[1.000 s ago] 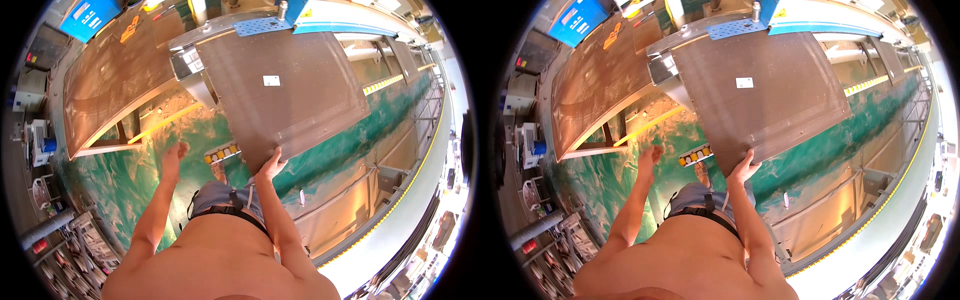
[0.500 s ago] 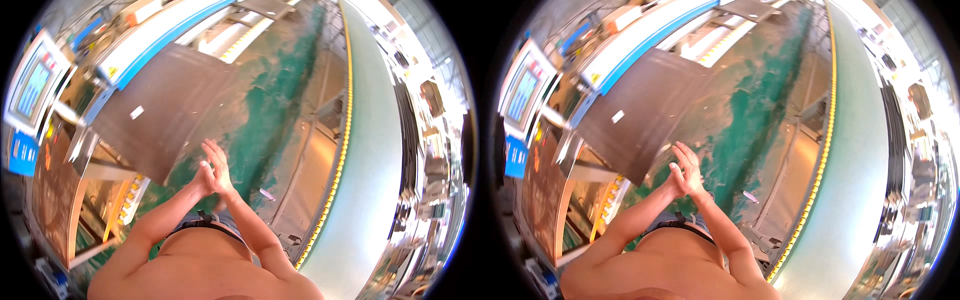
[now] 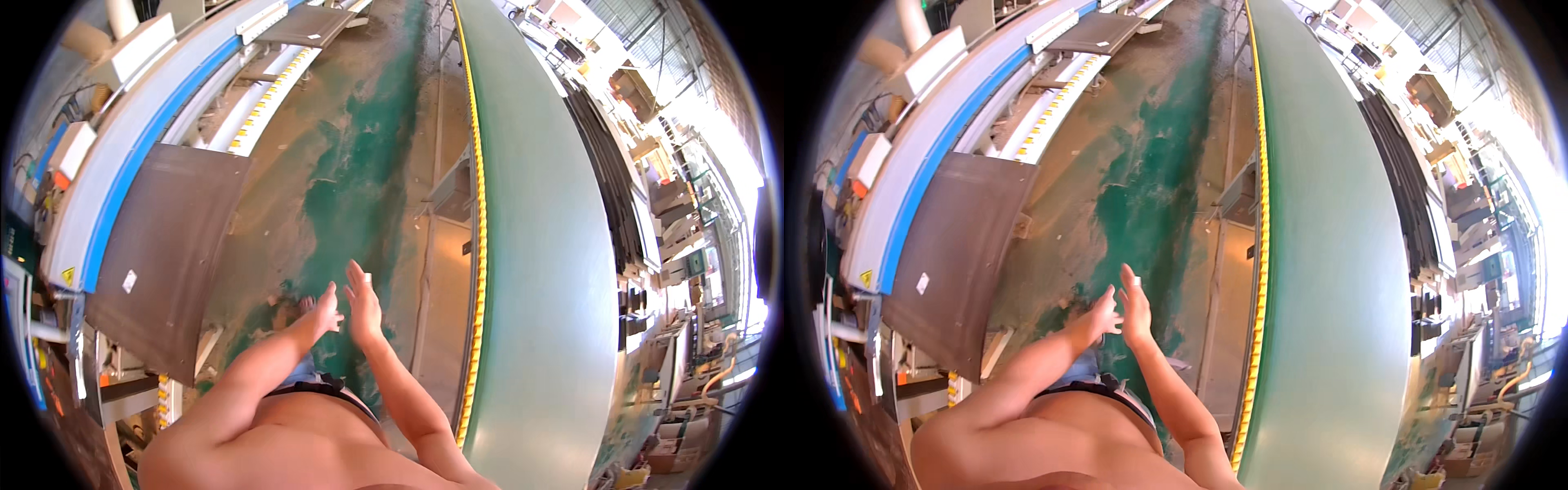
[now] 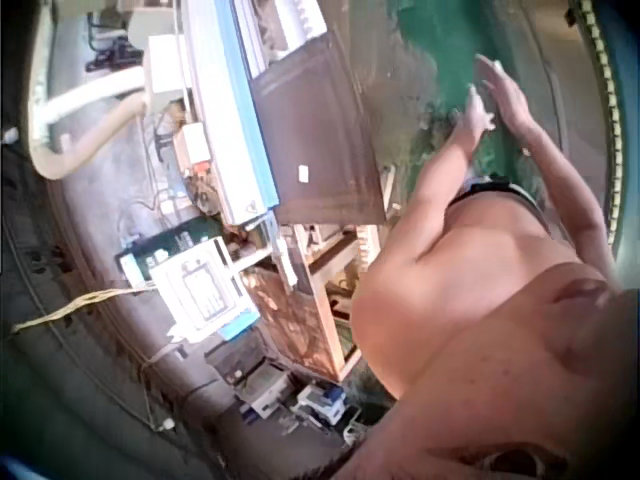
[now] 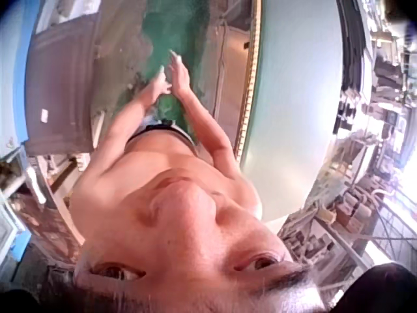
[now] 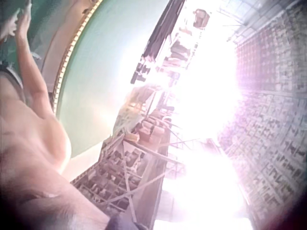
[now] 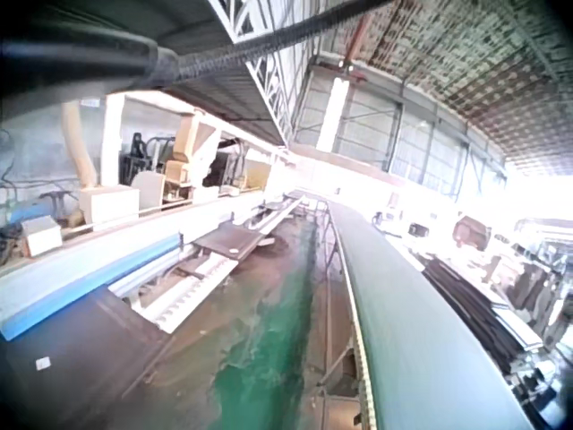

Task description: The person lifts a wooden board onto a conveyor belt, replaces a roll of edge banding material on a circular machine reel, and feeds another board into the machine.

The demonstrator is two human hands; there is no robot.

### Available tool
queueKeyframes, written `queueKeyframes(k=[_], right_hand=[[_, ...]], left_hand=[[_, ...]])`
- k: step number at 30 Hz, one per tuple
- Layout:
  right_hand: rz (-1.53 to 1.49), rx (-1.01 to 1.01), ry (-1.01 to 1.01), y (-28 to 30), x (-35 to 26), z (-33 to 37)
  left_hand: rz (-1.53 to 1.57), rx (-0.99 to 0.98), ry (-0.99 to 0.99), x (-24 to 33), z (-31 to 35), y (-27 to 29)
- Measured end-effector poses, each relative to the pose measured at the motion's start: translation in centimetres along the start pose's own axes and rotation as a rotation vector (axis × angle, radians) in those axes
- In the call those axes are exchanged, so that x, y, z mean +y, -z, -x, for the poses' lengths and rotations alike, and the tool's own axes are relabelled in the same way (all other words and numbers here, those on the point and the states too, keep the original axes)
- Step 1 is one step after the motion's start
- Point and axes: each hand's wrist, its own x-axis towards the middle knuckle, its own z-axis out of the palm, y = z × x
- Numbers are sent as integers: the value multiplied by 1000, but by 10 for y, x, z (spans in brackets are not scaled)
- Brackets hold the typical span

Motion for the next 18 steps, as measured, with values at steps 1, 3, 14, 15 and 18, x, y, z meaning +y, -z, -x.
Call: queueKeyframes(k=[1,3,14,15,18], right_hand=[[395,-49,111,-15,-32,-9],[990,-80,588,27,2,-73],[1209,279,-419,229,-17,-168],[1255,455,-248,238,-11,-178],[1113,580,-79,193,-83,-209]], left_hand=[[52,-52,28,9,-20,-4],[144,-235,-103,55,-33,-36],[-653,-38,-603,221,-124,88],[-988,-54,-690,207,-144,119],[-1584,34,-95,220,-163,167]])
